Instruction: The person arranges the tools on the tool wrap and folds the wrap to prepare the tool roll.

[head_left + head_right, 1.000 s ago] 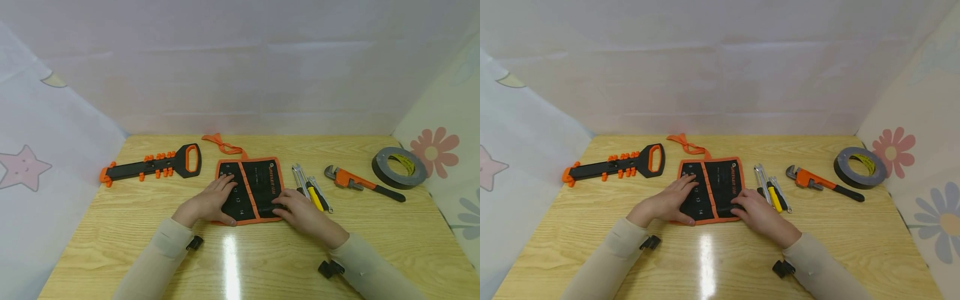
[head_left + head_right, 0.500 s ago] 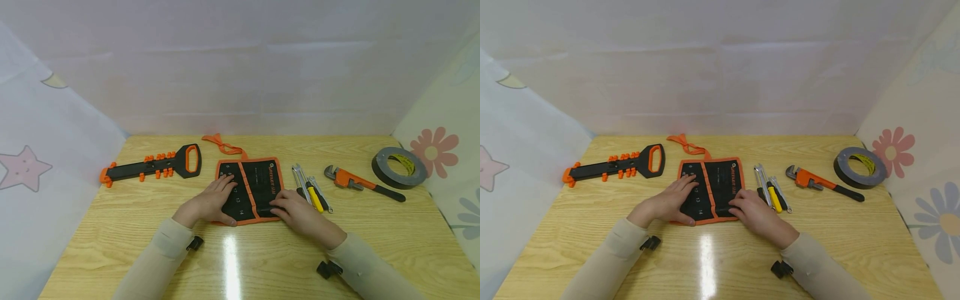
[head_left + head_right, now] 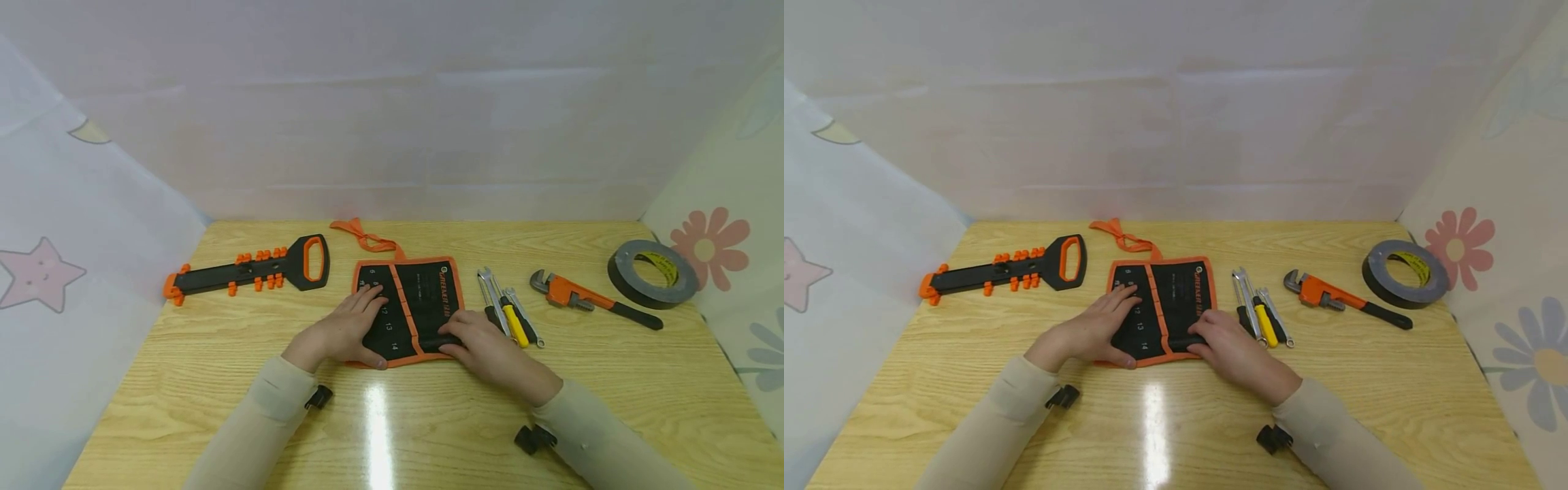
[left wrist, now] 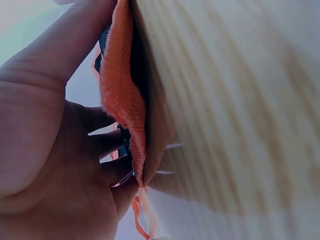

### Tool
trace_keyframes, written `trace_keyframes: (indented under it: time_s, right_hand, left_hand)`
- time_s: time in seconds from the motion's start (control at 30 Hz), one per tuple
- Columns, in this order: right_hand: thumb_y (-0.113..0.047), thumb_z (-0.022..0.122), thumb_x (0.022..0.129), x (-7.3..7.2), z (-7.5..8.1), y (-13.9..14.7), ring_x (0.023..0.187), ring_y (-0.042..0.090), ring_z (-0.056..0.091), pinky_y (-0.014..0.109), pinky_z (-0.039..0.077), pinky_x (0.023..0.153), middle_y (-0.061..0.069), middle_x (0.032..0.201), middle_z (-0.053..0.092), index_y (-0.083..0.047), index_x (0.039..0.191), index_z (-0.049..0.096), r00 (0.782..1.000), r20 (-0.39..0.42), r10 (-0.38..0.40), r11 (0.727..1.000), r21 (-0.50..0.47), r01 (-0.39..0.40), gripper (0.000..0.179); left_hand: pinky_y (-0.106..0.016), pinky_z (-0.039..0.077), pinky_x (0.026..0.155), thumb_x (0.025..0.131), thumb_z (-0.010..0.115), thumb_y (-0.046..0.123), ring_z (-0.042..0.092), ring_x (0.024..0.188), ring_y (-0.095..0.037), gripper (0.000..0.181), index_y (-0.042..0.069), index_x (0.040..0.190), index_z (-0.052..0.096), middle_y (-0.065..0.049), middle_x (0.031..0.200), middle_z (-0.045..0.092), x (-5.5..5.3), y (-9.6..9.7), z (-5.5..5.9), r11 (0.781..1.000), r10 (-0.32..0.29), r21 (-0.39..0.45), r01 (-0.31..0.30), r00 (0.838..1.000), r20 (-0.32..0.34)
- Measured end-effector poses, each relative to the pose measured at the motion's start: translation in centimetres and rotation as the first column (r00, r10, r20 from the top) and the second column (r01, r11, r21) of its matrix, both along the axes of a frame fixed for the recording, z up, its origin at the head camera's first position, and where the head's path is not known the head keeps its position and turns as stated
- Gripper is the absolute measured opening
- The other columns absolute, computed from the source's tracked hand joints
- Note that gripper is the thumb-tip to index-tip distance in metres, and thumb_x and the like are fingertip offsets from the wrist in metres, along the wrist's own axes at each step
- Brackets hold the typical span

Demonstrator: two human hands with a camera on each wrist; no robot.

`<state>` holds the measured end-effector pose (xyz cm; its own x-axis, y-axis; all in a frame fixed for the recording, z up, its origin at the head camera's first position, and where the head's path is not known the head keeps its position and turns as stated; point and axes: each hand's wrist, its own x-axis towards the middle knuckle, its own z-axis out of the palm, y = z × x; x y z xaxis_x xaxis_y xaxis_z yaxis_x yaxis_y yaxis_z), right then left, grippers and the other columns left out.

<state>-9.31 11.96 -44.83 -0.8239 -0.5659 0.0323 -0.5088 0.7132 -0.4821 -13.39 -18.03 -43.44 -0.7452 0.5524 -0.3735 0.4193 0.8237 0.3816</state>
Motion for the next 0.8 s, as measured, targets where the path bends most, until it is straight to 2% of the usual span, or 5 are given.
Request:
trace_keyframes:
  time_s: [0.13,0.3,0.47,0.8]
  right_hand:
    - [-0.024,0.073,0.105,-0.03,-0.01,-0.31,0.102,0.015,0.061,0.040,0.055,0.091,-0.001,0.111,0.068,-0.008,0.120,0.079,0.998,-0.051,0.044,0.999,0.019,-0.043,0.023]
    - [-0.026,0.073,0.105,-0.13,-0.15,-0.57,0.095,0.011,0.055,0.035,0.052,0.085,-0.004,0.106,0.064,-0.009,0.120,0.080,0.995,-0.069,0.067,0.997,0.033,-0.065,0.023]
    - [-0.026,0.073,0.105,-0.09,-0.10,-0.74,0.093,0.010,0.053,0.033,0.050,0.083,-0.005,0.104,0.061,-0.009,0.121,0.080,0.996,-0.059,0.065,0.997,0.036,-0.063,0.024]
    - [-0.028,0.076,0.103,0.16,-0.01,-0.55,0.098,0.011,0.060,0.035,0.055,0.086,-0.004,0.109,0.066,-0.011,0.120,0.080,0.999,-0.038,0.019,1.000,0.020,-0.018,0.024]
  left_hand:
    - [-0.057,0.010,0.138,0.083,0.090,0.060,0.000,0.170,-0.041,0.123,0.006,0.172,0.023,-0.016,0.183,0.002,0.01,0.03,0.00,1.000,-0.002,0.000,0.002,1.000,-0.001]
    - [-0.057,0.010,0.138,0.083,0.090,0.059,-0.001,0.170,-0.041,0.123,0.006,0.171,0.023,-0.016,0.183,0.002,0.04,0.09,0.10,1.000,-0.001,0.002,0.001,1.000,0.001]
    - [-0.058,0.009,0.138,0.083,0.091,0.058,-0.001,0.170,-0.042,0.123,0.005,0.171,0.024,-0.017,0.183,0.002,0.05,0.17,0.16,1.000,0.003,0.002,-0.003,1.000,0.004]
    - [-0.057,0.009,0.138,0.083,0.090,0.058,-0.001,0.170,-0.041,0.122,0.007,0.172,0.023,-0.015,0.183,0.001,-0.03,0.04,0.03,1.000,0.010,0.006,-0.010,1.000,0.008]
